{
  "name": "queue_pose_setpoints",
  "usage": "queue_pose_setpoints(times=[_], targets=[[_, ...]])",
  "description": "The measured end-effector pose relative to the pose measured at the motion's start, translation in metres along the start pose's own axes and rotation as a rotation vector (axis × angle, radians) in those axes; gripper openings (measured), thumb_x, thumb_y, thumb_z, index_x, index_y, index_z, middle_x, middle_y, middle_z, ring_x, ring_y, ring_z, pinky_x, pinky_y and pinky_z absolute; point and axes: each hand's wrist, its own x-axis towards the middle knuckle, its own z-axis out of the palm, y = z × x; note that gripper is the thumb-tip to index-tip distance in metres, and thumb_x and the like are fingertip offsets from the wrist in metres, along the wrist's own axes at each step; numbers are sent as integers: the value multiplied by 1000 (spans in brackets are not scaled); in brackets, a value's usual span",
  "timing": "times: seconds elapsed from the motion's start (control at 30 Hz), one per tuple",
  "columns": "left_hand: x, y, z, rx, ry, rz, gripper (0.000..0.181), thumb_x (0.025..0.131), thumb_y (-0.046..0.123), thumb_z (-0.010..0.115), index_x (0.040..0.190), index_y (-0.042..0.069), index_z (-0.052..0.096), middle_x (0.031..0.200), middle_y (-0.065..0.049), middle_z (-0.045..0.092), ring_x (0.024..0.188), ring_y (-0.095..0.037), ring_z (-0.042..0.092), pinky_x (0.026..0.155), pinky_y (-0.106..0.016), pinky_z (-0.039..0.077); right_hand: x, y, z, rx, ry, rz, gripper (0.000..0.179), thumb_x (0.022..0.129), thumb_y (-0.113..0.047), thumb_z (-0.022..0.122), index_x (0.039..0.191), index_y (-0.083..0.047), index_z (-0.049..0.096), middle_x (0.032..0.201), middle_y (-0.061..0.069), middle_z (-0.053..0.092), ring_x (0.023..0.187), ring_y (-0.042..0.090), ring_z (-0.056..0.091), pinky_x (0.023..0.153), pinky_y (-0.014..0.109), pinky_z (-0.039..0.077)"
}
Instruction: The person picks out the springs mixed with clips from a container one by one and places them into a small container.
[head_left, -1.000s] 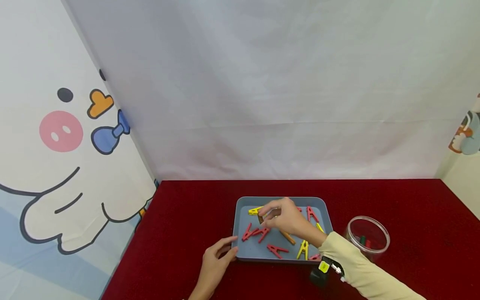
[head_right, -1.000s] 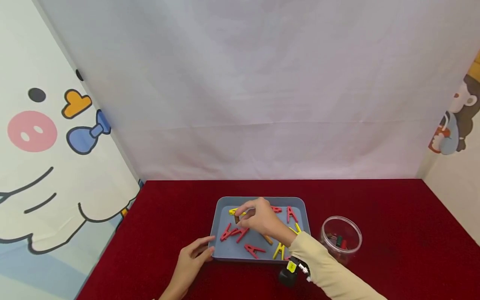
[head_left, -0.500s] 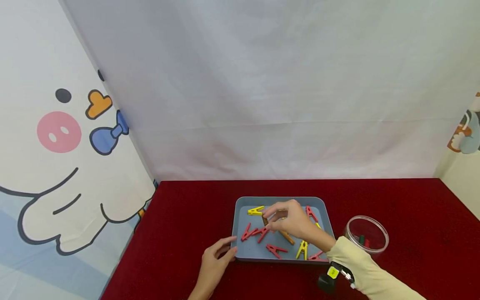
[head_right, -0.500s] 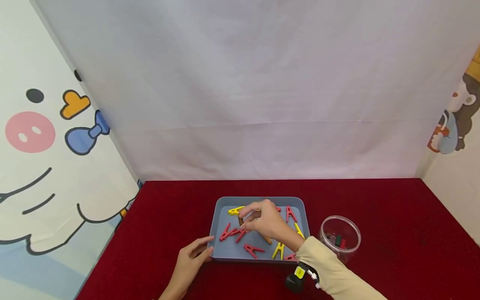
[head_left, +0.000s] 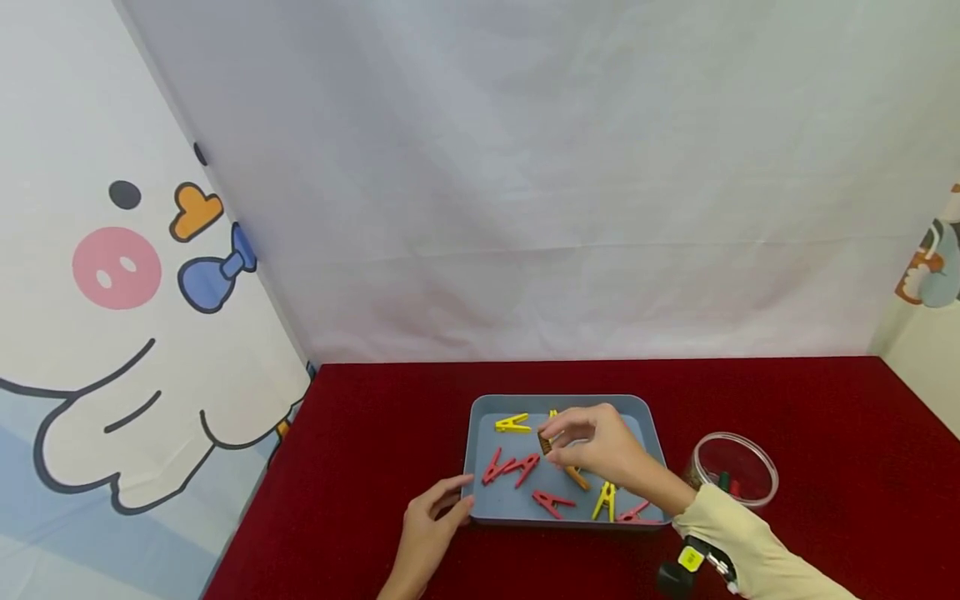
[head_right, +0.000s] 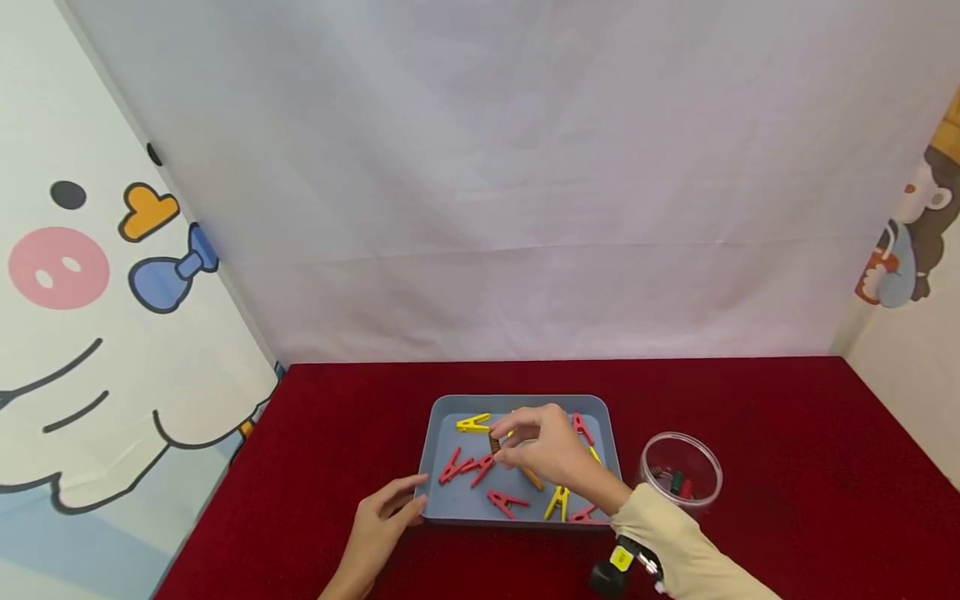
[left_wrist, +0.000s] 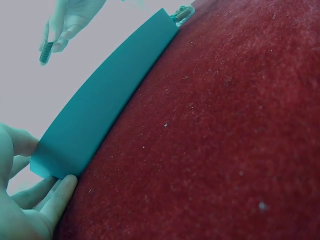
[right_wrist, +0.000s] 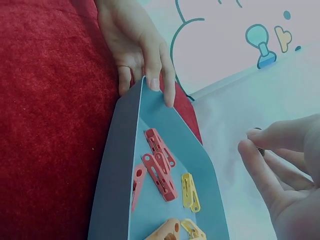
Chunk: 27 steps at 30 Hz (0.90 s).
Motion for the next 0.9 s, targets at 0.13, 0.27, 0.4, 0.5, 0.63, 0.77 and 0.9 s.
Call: queue_pose_setpoints(times=[0.13, 0.27, 0.4, 0.5, 0.63, 0.77, 0.9], targets=[[0, 0, 0, -1, 3, 3, 33, 89, 20, 67, 121, 10, 65, 124, -13, 59, 103, -22, 60, 74, -27, 53, -3, 1, -4, -1, 1, -29, 19, 79, -5, 76, 97, -1, 71, 108, 15, 66, 84, 23, 67, 67, 34, 56], [0, 0, 0, 5, 3, 5, 33, 89, 20, 67, 121, 10, 65, 122, -14, 59, 103, -22, 61, 74, -27, 53, -7, 1, -8, -27, 3, -50, 19, 78, -7, 76, 96, -3, 72, 107, 14, 66, 83, 21, 66, 67, 33, 55], [0, 0, 1, 6, 7, 4, 33, 89, 19, 67, 120, 10, 65, 122, -13, 59, 103, -21, 61, 74, -27, 53, -13, -1, -12, -26, 2, -42, 19, 79, -6, 76, 97, -2, 71, 108, 16, 65, 84, 20, 66, 68, 33, 55], [0, -1, 1, 3, 11, 2, 32, 89, 19, 67, 120, 10, 65, 123, -13, 59, 102, -21, 61, 74, -27, 53, -17, -1, -15, -31, 7, -27, 18, 80, -7, 75, 97, -2, 71, 109, 15, 65, 85, 20, 65, 68, 33, 55], [0, -1, 1, 5, 14, 4, 32, 89, 19, 67, 121, 10, 65, 122, -13, 60, 102, -20, 61, 74, -26, 53, -22, 3, -19, -26, 17, -38, 17, 80, -5, 75, 96, -2, 71, 110, 15, 65, 84, 22, 66, 70, 34, 55], [-1, -1, 1, 11, 15, 10, 32, 89, 18, 67, 120, 10, 65, 122, -13, 60, 101, -20, 61, 74, -26, 53, -27, 5, -23, -14, 30, -48, 18, 79, -6, 76, 96, -1, 71, 112, 16, 64, 85, 22, 66, 70, 34, 55], [-1, -1, 1, 14, 17, 12, 32, 89, 18, 67, 120, 9, 65, 121, -13, 60, 101, -21, 61, 74, -26, 53, -31, 4, -26, -3, 34, -62, 18, 80, -7, 75, 97, -1, 71, 113, 18, 63, 86, 22, 65, 68, 35, 56]])
